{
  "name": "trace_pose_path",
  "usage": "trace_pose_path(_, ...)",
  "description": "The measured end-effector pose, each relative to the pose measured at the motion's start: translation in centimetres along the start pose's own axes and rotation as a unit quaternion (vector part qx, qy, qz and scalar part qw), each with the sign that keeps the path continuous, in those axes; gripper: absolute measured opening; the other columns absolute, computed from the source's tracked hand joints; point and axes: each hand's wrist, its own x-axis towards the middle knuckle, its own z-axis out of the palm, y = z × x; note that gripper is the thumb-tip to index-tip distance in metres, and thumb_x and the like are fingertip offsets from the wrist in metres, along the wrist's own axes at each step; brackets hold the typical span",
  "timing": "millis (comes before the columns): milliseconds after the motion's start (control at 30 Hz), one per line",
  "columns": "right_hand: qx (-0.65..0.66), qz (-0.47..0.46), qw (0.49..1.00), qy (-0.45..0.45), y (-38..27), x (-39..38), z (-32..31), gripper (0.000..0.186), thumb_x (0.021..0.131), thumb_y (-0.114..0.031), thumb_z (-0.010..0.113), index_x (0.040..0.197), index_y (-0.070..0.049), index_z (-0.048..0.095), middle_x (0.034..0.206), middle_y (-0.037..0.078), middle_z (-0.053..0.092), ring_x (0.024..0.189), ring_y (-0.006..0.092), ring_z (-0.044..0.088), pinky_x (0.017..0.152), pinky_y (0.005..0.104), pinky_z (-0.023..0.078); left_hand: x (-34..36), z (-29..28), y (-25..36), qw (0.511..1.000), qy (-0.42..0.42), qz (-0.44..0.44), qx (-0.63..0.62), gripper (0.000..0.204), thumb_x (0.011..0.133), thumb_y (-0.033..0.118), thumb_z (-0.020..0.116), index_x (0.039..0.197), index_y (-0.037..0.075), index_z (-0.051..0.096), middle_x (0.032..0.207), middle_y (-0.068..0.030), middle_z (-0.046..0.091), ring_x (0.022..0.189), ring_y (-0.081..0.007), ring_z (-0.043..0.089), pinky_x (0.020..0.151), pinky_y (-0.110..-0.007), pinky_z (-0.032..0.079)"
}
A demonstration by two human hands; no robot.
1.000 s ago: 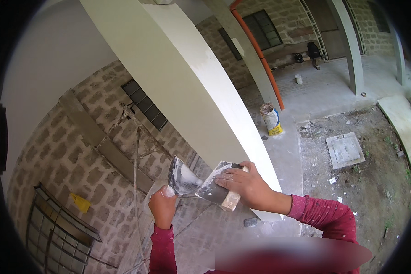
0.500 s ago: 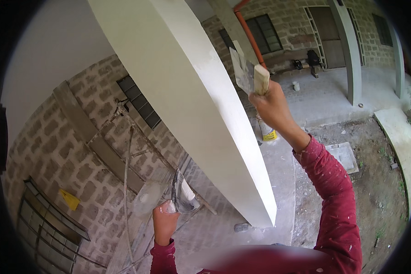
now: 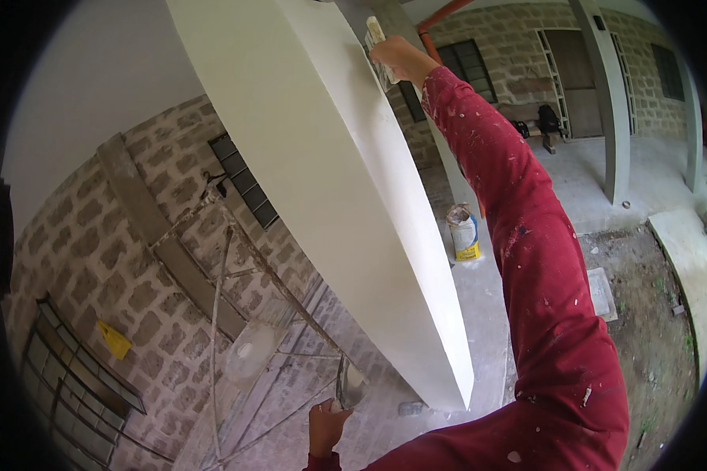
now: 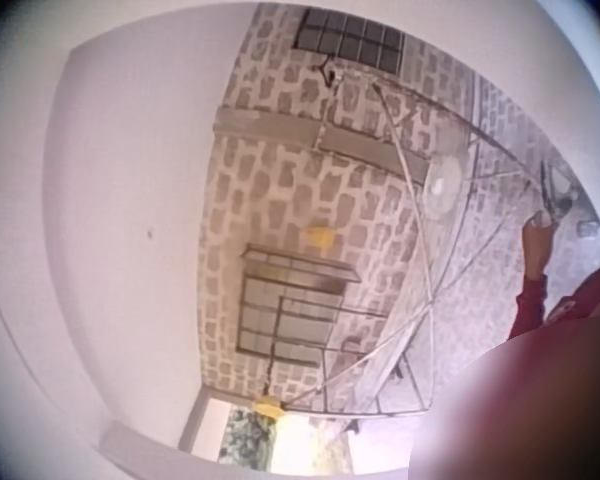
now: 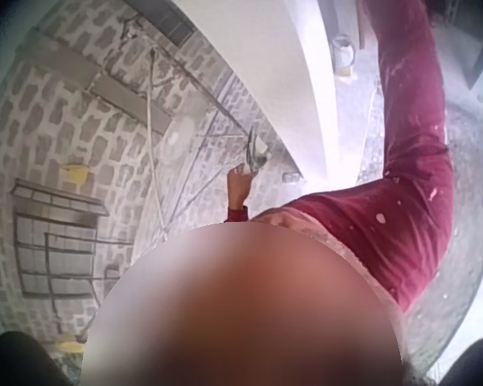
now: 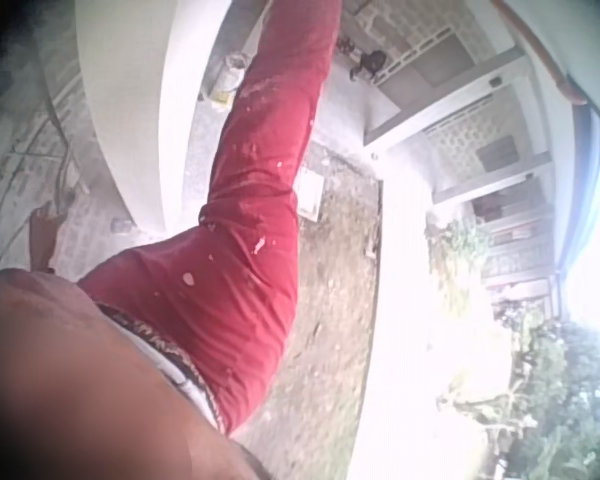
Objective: The person applies white plaster to a vertical column using a trowel and a hawk. They repeatedly scoop plaster from the hawk and smooth it onto the column surface, working from lower to higher sections.
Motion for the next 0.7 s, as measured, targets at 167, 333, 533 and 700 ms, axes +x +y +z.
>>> trace_pose_path(167,0.06,-0.019,0.998,0.001,-2.4,-2.7,2.9,0.038,0.09,-0.017,0.075,0.116,0.008,0.067,0.099,0.011,0.063,0.088,0.0266,0.061,0.074,0.0488,0.052,-4.4,1.3,-4.1,0.996,0.018,-0.088,-0.012,0.042,0.091,0.035,0.089,0.091,-0.006,0.078,0.075,-0.0213,0.074,0.067,-0.0279,0.07,0.066,-0.044,0.052)
trace_pose_path(333,0.05,-0.129,0.99,0.002,-8.2,-13.4,4.4,0.037,0.091,-0.02,0.072,0.106,0.013,0.066,0.09,0.014,0.062,0.079,0.0259,0.06,0.064,0.0462,0.05,-5.9,2.3,-7.1,0.994,0.001,-0.106,0.007,0.029,0.102,0.039,0.073,0.1,0.011,0.081,0.097,-0.0177,0.077,0.09,-0.0409,0.071,0.083,-0.055,0.053)
trace_pose_path(533,-0.042,-0.244,0.968,-0.043,-9.0,-26.5,2.5,0.037,0.091,-0.019,0.071,0.098,0.017,0.066,0.085,0.017,0.065,0.062,0.0202,0.061,0.049,0.0391,0.045,-0.8,0.3,-4.0,0.995,0.027,-0.094,-0.028,0.042,0.088,0.039,0.088,0.094,-0.001,0.077,0.086,-0.028,0.074,0.085,-0.0496,0.072,0.074,-0.053,0.055)
trace_pose_path(700,0.082,-0.098,0.987,0.099,-1.7,-17.7,0.2,0.037,0.093,-0.015,0.072,0.11,0.018,0.068,0.096,0.02,0.071,0.08,0.0265,0.071,0.064,0.0463,0.054,-0.2,2.2,-2.4,0.994,0.015,-0.078,-0.071,0.042,0.089,0.034,0.089,0.101,-0.005,0.08,0.084,-0.0199,0.078,0.075,-0.029,0.067,0.073,-0.044,0.055)
